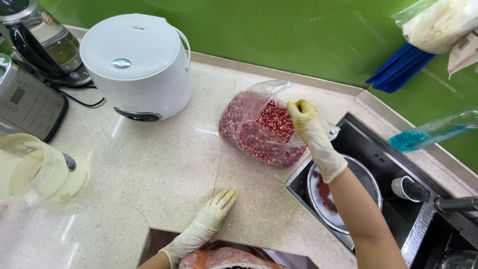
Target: The person puts on gloves, pours pomegranate seeds from a colander into a plastic bag, and picks up spilled seeds from the floor by hand.
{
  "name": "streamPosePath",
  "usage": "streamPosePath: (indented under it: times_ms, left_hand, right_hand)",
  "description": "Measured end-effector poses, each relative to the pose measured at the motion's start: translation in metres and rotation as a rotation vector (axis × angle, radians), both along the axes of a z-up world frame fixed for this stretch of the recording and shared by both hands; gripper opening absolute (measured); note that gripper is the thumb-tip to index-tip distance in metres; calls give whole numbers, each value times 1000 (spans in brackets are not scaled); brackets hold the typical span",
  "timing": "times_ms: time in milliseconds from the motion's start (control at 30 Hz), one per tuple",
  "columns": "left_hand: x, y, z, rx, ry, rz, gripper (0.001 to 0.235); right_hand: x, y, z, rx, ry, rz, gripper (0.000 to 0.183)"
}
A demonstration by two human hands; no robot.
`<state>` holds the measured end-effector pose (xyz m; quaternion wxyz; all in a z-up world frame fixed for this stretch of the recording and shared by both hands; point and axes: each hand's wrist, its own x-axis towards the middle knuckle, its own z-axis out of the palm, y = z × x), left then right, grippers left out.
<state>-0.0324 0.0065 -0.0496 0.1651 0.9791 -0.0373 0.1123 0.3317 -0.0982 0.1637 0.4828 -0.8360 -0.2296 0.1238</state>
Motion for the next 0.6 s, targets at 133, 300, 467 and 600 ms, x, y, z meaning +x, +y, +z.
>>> streamPosePath:
  times_ms: [133,300,467,600]
  left_hand:
    - [-8,10,-13,-112,-48,-40,55]
    - [1,5,-13,-257,-37,91,36]
    - [20,-1,-8,-293,33,240,17]
    - [29,7,21,-549,261,403,17]
  right_hand:
    - [1,7,12,-554,-301,174,48]
    - [-27,-9,35,-368,-343,147,39]
    - [-77,-30,23,-87,-417,128,27]
    - [-121,-51,-25,68,-302,343,20]
